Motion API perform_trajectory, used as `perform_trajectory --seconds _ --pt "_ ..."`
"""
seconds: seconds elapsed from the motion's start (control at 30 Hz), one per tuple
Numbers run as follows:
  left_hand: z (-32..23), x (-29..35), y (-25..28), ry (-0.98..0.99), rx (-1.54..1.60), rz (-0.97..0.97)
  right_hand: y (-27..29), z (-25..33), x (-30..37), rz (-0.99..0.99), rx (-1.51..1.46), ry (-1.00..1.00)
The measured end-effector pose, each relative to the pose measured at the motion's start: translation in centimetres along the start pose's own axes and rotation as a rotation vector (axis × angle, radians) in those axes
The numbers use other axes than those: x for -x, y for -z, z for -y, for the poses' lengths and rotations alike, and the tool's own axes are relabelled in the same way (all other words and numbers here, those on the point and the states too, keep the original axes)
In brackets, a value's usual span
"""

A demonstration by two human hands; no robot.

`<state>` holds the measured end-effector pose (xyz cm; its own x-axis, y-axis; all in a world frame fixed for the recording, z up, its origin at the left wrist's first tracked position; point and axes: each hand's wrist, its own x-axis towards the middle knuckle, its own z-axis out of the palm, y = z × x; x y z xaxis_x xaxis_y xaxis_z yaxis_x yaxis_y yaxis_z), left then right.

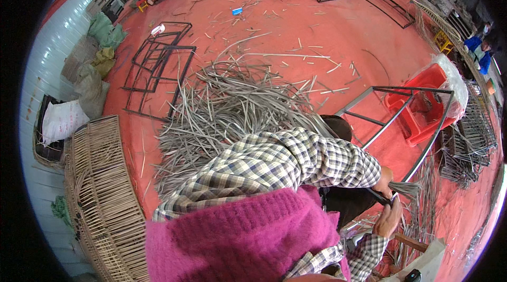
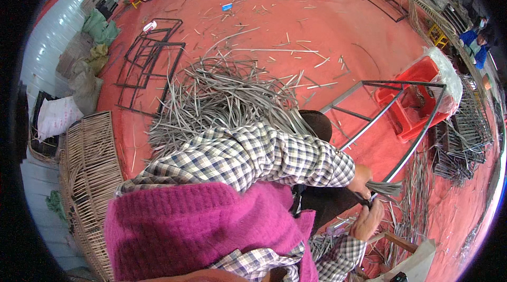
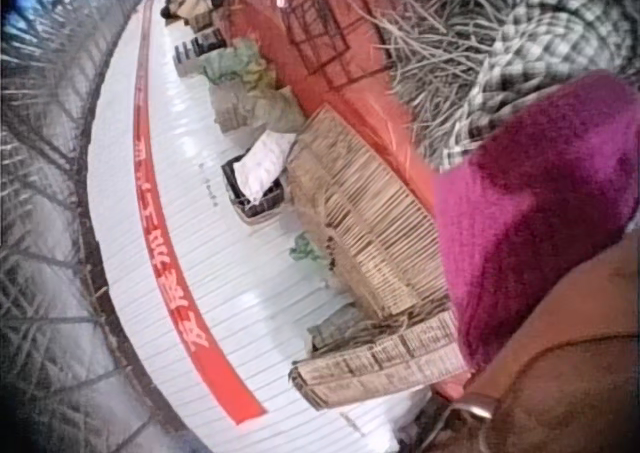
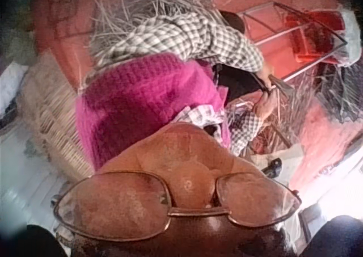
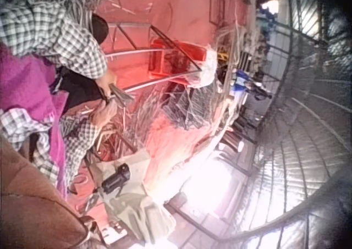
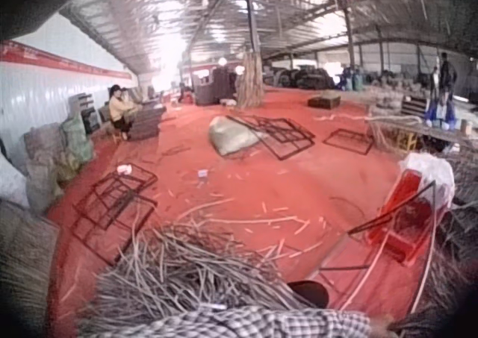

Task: The person sits on the floor and assembles a metal frame by inserting thin metal rods into slots on a rectangular frame. They use a handheld power tool to secure the rods in place, repeating the process for multiple rods.

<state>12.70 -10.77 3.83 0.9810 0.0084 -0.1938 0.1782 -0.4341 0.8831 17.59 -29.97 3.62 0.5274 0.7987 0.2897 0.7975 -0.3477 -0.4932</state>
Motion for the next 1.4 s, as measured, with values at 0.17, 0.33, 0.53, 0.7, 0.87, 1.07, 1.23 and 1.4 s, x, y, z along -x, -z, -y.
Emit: perform_trajectory --seconds 0.17,0.33,0.53,0.7,0.87,1.07,1.23,1.4 --pt "1.2 1.2 0.6 0.010 -0.055 0.018 -2.9 0.8 -0.5 -0.057 -0.091 0.002" --pt "2.6 0.9 -0.3 -0.048 -0.039 -0.021 -3.1 1.1 0.0 0.012 -0.221 -0.152" --pt "2.6 0.4 0.3 -0.162 0.066 0.026 -1.9 1.9 -1.5 0.089 -0.250 -0.328" --pt "1.8 0.7 2.6 -0.112 0.140 0.050 -1.1 1.5 -2.3 0.019 -0.072 -0.197" --pt "1.1 1.7 4.1 0.026 0.165 0.118 -0.8 2.7 -3.0 0.020 -0.200 -0.224" --pt "1.6 1.2 3.5 0.016 0.149 0.099 -0.6 1.5 -2.1 -0.021 -0.154 -0.282" --pt "2.3 0.4 2.2 0.123 0.365 0.265 -1.1 -1.9 0.8 -0.069 -0.167 -0.319" --pt "2.1 -0.3 2.6 0.145 0.546 0.351 -1.4 -3.7 2.0 -0.020 -0.212 -0.375"
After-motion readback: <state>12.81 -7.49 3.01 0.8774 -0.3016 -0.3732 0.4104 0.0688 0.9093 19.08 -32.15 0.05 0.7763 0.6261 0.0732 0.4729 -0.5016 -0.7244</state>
